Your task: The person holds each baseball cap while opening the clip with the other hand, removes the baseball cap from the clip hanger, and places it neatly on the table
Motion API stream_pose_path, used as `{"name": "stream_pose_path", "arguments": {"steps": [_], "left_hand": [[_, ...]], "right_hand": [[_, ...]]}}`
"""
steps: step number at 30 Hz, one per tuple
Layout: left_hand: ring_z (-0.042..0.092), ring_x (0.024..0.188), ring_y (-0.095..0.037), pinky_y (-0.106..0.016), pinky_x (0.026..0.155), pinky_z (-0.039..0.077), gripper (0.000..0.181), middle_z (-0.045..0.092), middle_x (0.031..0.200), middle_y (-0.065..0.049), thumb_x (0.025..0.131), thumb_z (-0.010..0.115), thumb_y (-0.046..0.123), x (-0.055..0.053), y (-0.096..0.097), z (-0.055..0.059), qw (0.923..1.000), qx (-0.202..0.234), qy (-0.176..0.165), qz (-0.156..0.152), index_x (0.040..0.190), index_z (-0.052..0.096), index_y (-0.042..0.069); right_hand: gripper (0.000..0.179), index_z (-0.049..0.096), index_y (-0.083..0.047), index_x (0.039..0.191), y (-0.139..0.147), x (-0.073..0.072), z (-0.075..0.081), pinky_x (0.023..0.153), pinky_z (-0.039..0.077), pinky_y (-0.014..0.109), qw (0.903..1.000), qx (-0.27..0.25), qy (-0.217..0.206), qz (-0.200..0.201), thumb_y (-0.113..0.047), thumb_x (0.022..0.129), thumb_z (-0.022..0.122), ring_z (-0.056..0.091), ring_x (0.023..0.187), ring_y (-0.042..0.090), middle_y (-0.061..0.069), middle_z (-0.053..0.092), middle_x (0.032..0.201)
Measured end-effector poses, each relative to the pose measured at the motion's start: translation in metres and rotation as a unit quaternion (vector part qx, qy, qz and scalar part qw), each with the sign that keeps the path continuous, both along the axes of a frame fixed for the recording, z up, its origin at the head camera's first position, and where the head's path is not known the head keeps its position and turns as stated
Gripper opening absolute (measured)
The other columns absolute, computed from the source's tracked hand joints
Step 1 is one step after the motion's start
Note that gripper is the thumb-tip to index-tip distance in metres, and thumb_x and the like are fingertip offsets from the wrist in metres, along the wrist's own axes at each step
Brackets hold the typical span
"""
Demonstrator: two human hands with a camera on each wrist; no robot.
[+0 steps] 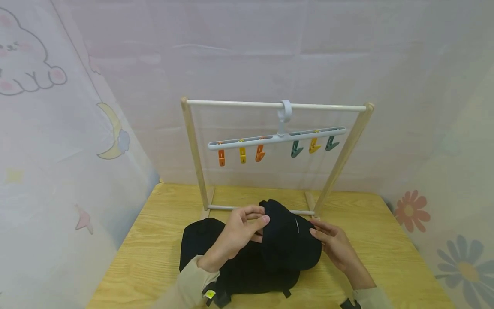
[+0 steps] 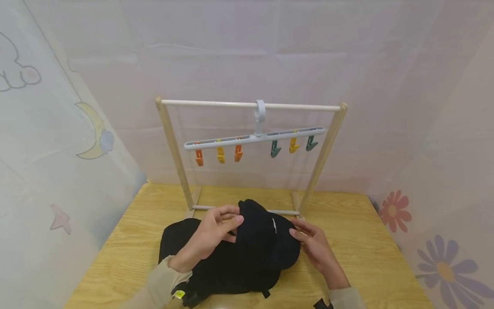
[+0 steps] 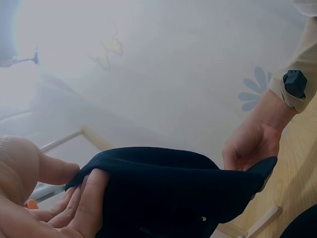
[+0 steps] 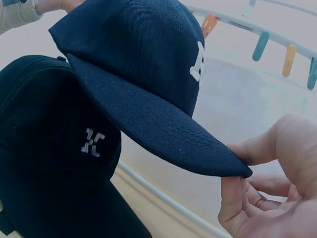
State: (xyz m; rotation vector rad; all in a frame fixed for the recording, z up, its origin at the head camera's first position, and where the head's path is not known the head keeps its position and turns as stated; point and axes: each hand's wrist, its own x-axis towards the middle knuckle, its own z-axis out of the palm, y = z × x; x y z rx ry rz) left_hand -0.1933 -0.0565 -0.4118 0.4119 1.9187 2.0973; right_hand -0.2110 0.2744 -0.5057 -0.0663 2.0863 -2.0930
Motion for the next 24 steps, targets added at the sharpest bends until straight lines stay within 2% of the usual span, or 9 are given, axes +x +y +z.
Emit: {"name": "stream_pose_path", "arguments": {"steps": [2,5,9,16,24], "left_hand": [[0.066,0.076,-0.013,-0.03,0.073,0.064,0.041,0.069,0.13,-0.021,0.106,0.068,0.015,0.001,0.0,-0.003,1.0,0.001,-0.008,-0.003,0.141,0.06,-0.006],[0.067,0.076,-0.013,-0.031,0.074,0.064,0.04,0.071,0.127,-0.018,0.106,0.068,0.014,0.003,0.0,-0.008,0.9998,0.002,-0.015,-0.01,0.14,0.061,-0.006],[0.067,0.076,-0.012,-0.031,0.074,0.065,0.038,0.074,0.123,-0.016,0.106,0.068,0.014,0.005,0.002,-0.013,0.9998,0.0,-0.012,-0.016,0.137,0.062,-0.006],[0.069,0.079,-0.014,-0.033,0.075,0.065,0.039,0.073,0.129,-0.021,0.106,0.068,0.016,0.007,0.0,-0.018,0.9996,-0.026,-0.002,-0.008,0.138,0.063,-0.005],[0.074,0.082,-0.019,-0.035,0.073,0.065,0.036,0.074,0.126,-0.018,0.106,0.07,0.018,0.009,0.001,-0.029,0.9987,-0.051,0.004,0.008,0.135,0.066,-0.003]], "right_hand": [[0.062,0.037,0.011,0.159,0.0,0.0,-0.004,0.092,0.06,0.028,0.9999,0.0,-0.011,-0.004,-0.012,0.108,0.063,0.069,0.115,0.008,0.005,0.062,0.143],[0.062,0.038,0.011,0.158,0.001,0.001,-0.011,0.093,0.061,0.03,0.9997,0.003,-0.023,-0.004,-0.013,0.108,0.064,0.069,0.115,0.008,-0.004,0.064,0.136],[0.063,0.037,0.013,0.158,0.004,0.001,-0.018,0.092,0.061,0.03,0.9995,0.008,-0.03,-0.003,-0.014,0.108,0.064,0.068,0.116,0.007,-0.001,0.063,0.137],[0.062,0.038,0.012,0.157,0.004,0.002,-0.026,0.09,0.061,0.029,0.9993,0.014,-0.033,-0.005,-0.013,0.107,0.065,0.07,0.111,0.01,-0.001,0.067,0.13],[0.057,0.048,0.01,0.152,0.001,0.006,-0.037,0.088,0.061,0.028,0.9973,0.046,-0.042,-0.04,-0.011,0.104,0.07,0.067,0.107,0.01,0.006,0.062,0.125]]}}
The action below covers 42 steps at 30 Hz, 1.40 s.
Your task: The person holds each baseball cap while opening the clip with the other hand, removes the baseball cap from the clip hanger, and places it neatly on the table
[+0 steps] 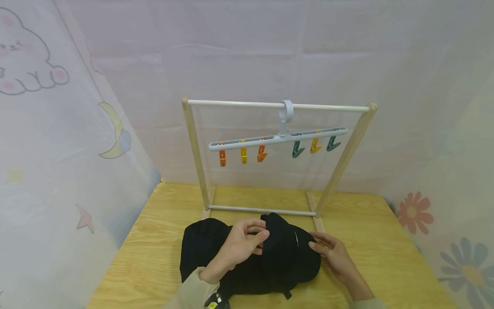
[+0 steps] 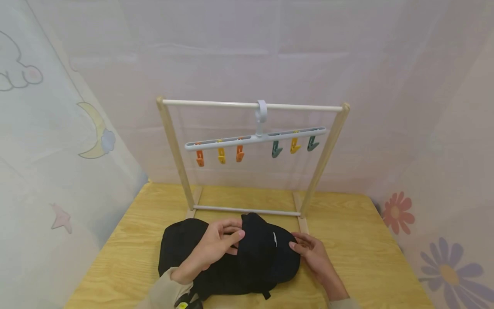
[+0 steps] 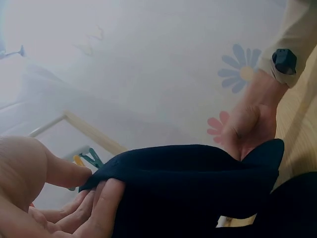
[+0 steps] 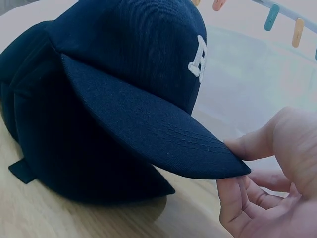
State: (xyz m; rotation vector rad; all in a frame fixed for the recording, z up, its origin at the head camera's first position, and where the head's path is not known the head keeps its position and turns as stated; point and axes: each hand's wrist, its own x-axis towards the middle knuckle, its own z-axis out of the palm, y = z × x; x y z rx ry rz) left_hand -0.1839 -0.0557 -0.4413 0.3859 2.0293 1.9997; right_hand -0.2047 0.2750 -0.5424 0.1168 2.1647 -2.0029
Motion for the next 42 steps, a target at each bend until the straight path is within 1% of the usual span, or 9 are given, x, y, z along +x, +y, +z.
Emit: {"name": "stream_pose_path", "arguments": {"steps": [4,9,13,17,24,30,34,38,42], "left_hand": [[0.076,0.082,-0.02,-0.035,0.072,0.065,0.035,0.074,0.124,-0.018,0.106,0.069,0.017,0.001,-0.001,-0.004,0.9999,-0.01,0.009,0.005,0.134,0.066,-0.003],[0.075,0.078,-0.017,-0.032,0.071,0.065,0.033,0.074,0.122,-0.017,0.106,0.069,0.016,0.002,-0.001,-0.009,0.9997,-0.022,0.011,0.004,0.133,0.066,-0.002],[0.074,0.076,-0.017,-0.03,0.069,0.064,0.033,0.073,0.12,-0.016,0.106,0.069,0.015,0.004,0.0,-0.012,0.9994,-0.035,0.008,0.004,0.133,0.066,-0.003],[0.074,0.074,-0.018,-0.03,0.067,0.064,0.032,0.072,0.119,-0.015,0.105,0.069,0.014,0.006,0.001,-0.016,0.9988,-0.049,0.003,0.008,0.132,0.066,-0.003],[0.074,0.066,-0.02,-0.03,0.061,0.063,0.035,0.075,0.118,-0.017,0.104,0.071,0.013,0.006,0.003,-0.022,0.9957,-0.089,0.019,0.019,0.134,0.066,-0.004],[0.074,0.06,-0.019,-0.031,0.057,0.062,0.036,0.077,0.113,-0.013,0.102,0.073,0.012,0.007,0.003,-0.022,0.9944,-0.105,0.006,0.014,0.133,0.065,-0.006],[0.073,0.056,-0.018,-0.03,0.054,0.061,0.035,0.079,0.108,-0.009,0.102,0.073,0.012,0.006,0.002,-0.022,0.9926,-0.121,0.01,0.011,0.131,0.065,-0.007],[0.074,0.056,-0.02,-0.03,0.053,0.061,0.036,0.078,0.102,-0.007,0.102,0.074,0.014,0.007,0.003,-0.023,0.9916,-0.129,0.008,0.004,0.13,0.065,-0.007],[0.075,0.059,-0.02,-0.029,0.054,0.06,0.038,0.078,0.093,-0.003,0.101,0.076,0.016,0.006,0.003,-0.025,0.9904,-0.138,0.008,-0.007,0.128,0.066,-0.007]], "right_hand": [[0.058,0.048,0.008,0.153,0.001,0.001,-0.004,0.088,0.061,0.028,0.9999,0.012,0.001,0.003,-0.012,0.103,0.071,0.067,0.105,0.011,0.009,0.061,0.124],[0.059,0.049,0.008,0.152,0.0,0.003,-0.007,0.087,0.061,0.028,0.9996,0.028,-0.001,0.004,-0.012,0.102,0.072,0.07,0.104,0.013,0.014,0.061,0.126],[0.059,0.053,0.005,0.151,0.0,0.005,-0.01,0.086,0.06,0.027,0.9978,0.066,-0.009,-0.001,-0.016,0.101,0.075,0.065,0.108,0.014,0.019,0.061,0.134],[0.059,0.056,0.002,0.15,0.001,0.006,-0.013,0.085,0.059,0.026,0.9948,0.101,-0.011,-0.002,-0.02,0.1,0.077,0.064,0.11,0.015,0.02,0.063,0.136],[0.058,0.059,0.003,0.148,0.0,0.004,-0.019,0.073,0.062,0.031,0.9934,0.114,-0.01,-0.008,-0.018,0.098,0.079,0.072,0.091,0.017,0.019,0.067,0.128],[0.056,0.062,0.003,0.145,-0.002,0.004,-0.021,0.066,0.06,0.03,0.9895,0.143,-0.005,-0.02,-0.015,0.096,0.081,0.07,0.078,0.016,0.016,0.067,0.119],[0.055,0.062,0.005,0.143,-0.005,0.003,-0.019,0.062,0.06,0.031,0.9883,0.151,-0.002,-0.023,-0.012,0.094,0.082,0.069,0.075,0.017,0.015,0.066,0.116],[0.054,0.063,0.005,0.141,-0.006,0.002,-0.017,0.061,0.059,0.032,0.9863,0.163,-0.007,-0.023,-0.01,0.094,0.082,0.068,0.075,0.018,0.016,0.067,0.115],[0.05,0.066,0.003,0.138,-0.004,0.002,-0.017,0.063,0.059,0.032,0.9801,0.198,-0.004,-0.016,-0.012,0.093,0.082,0.067,0.08,0.019,0.015,0.068,0.114]]}}
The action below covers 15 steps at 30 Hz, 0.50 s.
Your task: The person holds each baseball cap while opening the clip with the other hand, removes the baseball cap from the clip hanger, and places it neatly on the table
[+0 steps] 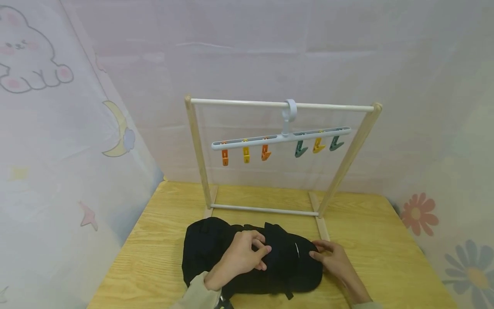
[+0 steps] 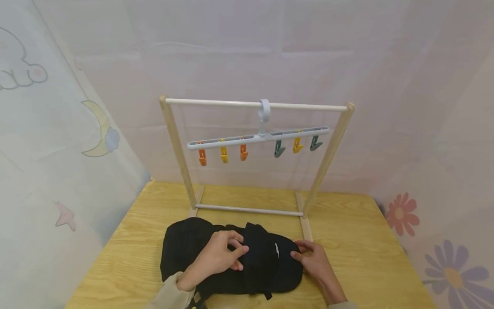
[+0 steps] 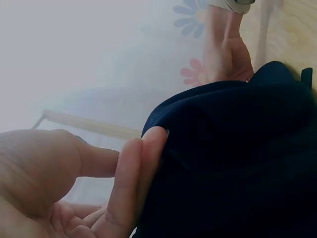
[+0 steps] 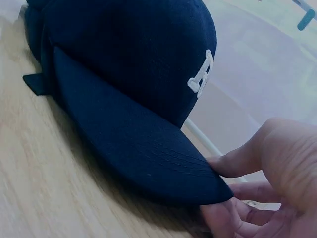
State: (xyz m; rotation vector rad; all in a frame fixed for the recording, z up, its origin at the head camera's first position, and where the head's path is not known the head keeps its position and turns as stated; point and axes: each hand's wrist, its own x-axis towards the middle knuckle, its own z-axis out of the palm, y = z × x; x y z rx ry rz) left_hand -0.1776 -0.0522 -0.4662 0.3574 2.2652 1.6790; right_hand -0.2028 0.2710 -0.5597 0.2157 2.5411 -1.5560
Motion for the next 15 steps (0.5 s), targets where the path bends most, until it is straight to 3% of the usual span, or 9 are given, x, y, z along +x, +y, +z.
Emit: {"name": "stream_pose_path", "arguments": {"steps": [4,7,11,15], "left_hand": [[0.075,0.059,-0.02,-0.028,0.053,0.058,0.033,0.079,0.082,-0.001,0.1,0.078,0.018,-0.002,-0.004,0.0,0.9998,-0.017,0.01,-0.009,0.122,0.07,-0.005],[0.075,0.06,-0.019,-0.028,0.053,0.058,0.031,0.079,0.078,0.0,0.1,0.078,0.019,-0.003,-0.007,0.001,0.9995,-0.024,0.015,-0.013,0.12,0.071,-0.005],[0.075,0.061,-0.018,-0.027,0.054,0.058,0.027,0.079,0.078,0.0,0.101,0.076,0.018,-0.005,-0.011,0.004,0.9991,-0.025,0.028,-0.016,0.117,0.072,-0.003],[0.074,0.062,-0.016,-0.027,0.054,0.058,0.018,0.079,0.08,0.001,0.103,0.073,0.019,-0.007,-0.017,0.009,0.9982,-0.031,0.046,-0.023,0.112,0.074,0.003]], "right_hand": [[0.043,0.073,-0.002,0.131,0.001,-0.001,0.0,0.081,0.056,0.036,0.9953,0.08,0.037,0.039,-0.02,0.094,0.084,0.067,0.1,0.022,0.008,0.073,0.109],[0.04,0.075,-0.005,0.128,0.0,-0.001,0.0,0.079,0.053,0.033,0.9886,0.119,0.066,0.064,-0.026,0.095,0.084,0.067,0.092,0.017,0.004,0.074,0.104],[0.04,0.074,-0.004,0.128,0.001,0.0,0.002,0.065,0.051,0.025,0.9852,0.126,0.075,0.088,-0.025,0.095,0.083,0.062,0.077,0.01,0.004,0.072,0.104],[0.038,0.074,-0.003,0.125,0.002,-0.001,0.005,0.069,0.053,0.025,0.9805,0.142,0.091,0.101,-0.025,0.096,0.082,0.064,0.083,0.011,0.004,0.072,0.105]]}}
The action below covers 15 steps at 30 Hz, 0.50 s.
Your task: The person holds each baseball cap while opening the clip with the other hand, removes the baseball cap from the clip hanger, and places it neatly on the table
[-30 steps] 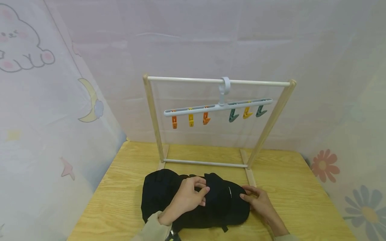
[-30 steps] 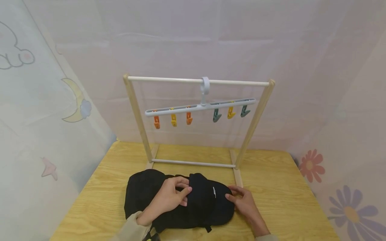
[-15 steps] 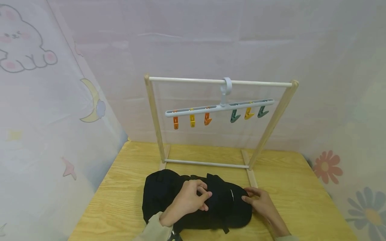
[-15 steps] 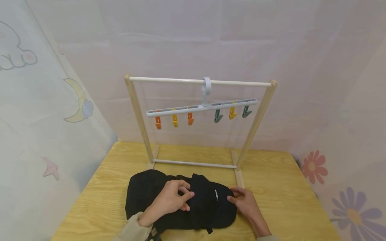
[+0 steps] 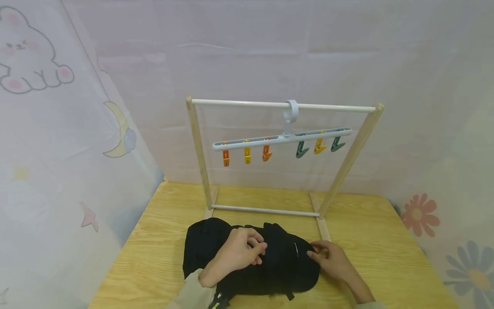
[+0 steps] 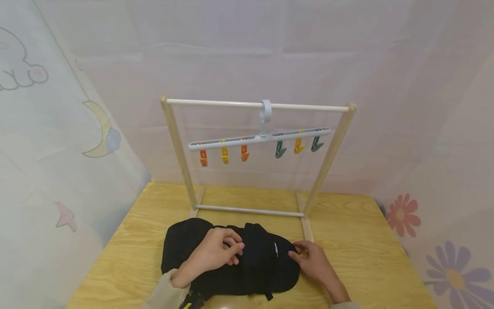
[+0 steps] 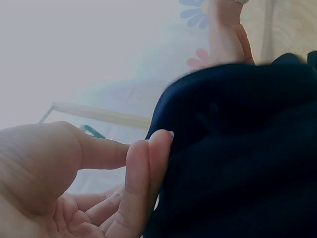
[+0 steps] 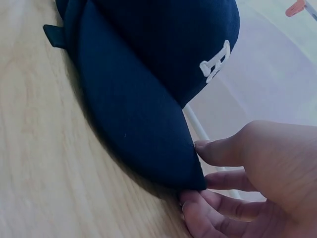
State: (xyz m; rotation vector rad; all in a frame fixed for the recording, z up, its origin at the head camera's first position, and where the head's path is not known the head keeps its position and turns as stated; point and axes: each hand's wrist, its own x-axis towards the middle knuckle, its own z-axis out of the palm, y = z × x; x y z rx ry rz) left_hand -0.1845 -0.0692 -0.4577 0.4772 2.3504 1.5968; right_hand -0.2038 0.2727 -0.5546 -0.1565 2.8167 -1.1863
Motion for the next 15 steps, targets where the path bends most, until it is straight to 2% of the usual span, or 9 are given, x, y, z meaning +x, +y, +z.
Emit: {"name": "stream_pose_path", "arguments": {"steps": [2,6,9,12,15], "left_hand": [[0.074,0.064,-0.016,-0.027,0.056,0.059,0.018,0.079,0.083,0.001,0.104,0.072,0.02,-0.002,-0.005,0.002,1.0,-0.002,0.009,-0.004,0.113,0.073,0.004],[0.074,0.069,-0.015,-0.027,0.064,0.06,0.029,0.079,0.094,0.0,0.107,0.068,0.025,-0.008,-0.02,0.006,0.9987,-0.019,0.047,-0.009,0.127,0.068,0.004],[0.075,0.077,-0.011,-0.027,0.071,0.06,0.036,0.08,0.106,-0.002,0.109,0.064,0.031,-0.015,-0.035,0.007,0.9938,-0.055,0.097,-0.008,0.135,0.065,0.006],[0.076,0.087,-0.012,-0.03,0.077,0.061,0.034,0.079,0.114,-0.004,0.11,0.062,0.03,-0.024,-0.052,0.01,0.987,-0.084,0.137,0.006,0.137,0.064,0.009],[0.076,0.097,-0.015,-0.033,0.082,0.062,0.031,0.077,0.117,-0.004,0.11,0.062,0.026,-0.035,-0.069,0.012,0.979,-0.107,0.17,0.037,0.136,0.065,0.01]], "right_hand": [[0.036,0.074,-0.001,0.124,0.002,-0.001,0.002,0.07,0.054,0.026,0.9999,0.008,0.012,0.001,-0.024,0.097,0.081,0.066,0.085,0.011,0.004,0.073,0.105],[0.033,0.074,0.001,0.124,0.011,-0.002,0.009,0.072,0.056,0.025,0.999,0.019,0.041,-0.003,-0.022,0.1,0.078,0.07,0.086,0.013,0.005,0.074,0.105],[0.034,0.072,0.002,0.126,0.019,-0.003,0.018,0.07,0.057,0.024,0.9976,0.017,0.066,0.001,-0.02,0.101,0.076,0.072,0.085,0.016,0.006,0.072,0.105],[0.038,0.07,0.004,0.13,0.029,-0.007,0.029,0.067,0.058,0.025,0.9946,0.022,0.1,0.014,-0.022,0.102,0.075,0.073,0.085,0.021,0.009,0.071,0.106],[0.043,0.067,0.004,0.135,0.04,-0.014,0.039,0.069,0.061,0.033,0.9897,0.045,0.134,0.023,-0.025,0.104,0.073,0.074,0.09,0.028,0.015,0.072,0.112]]}}
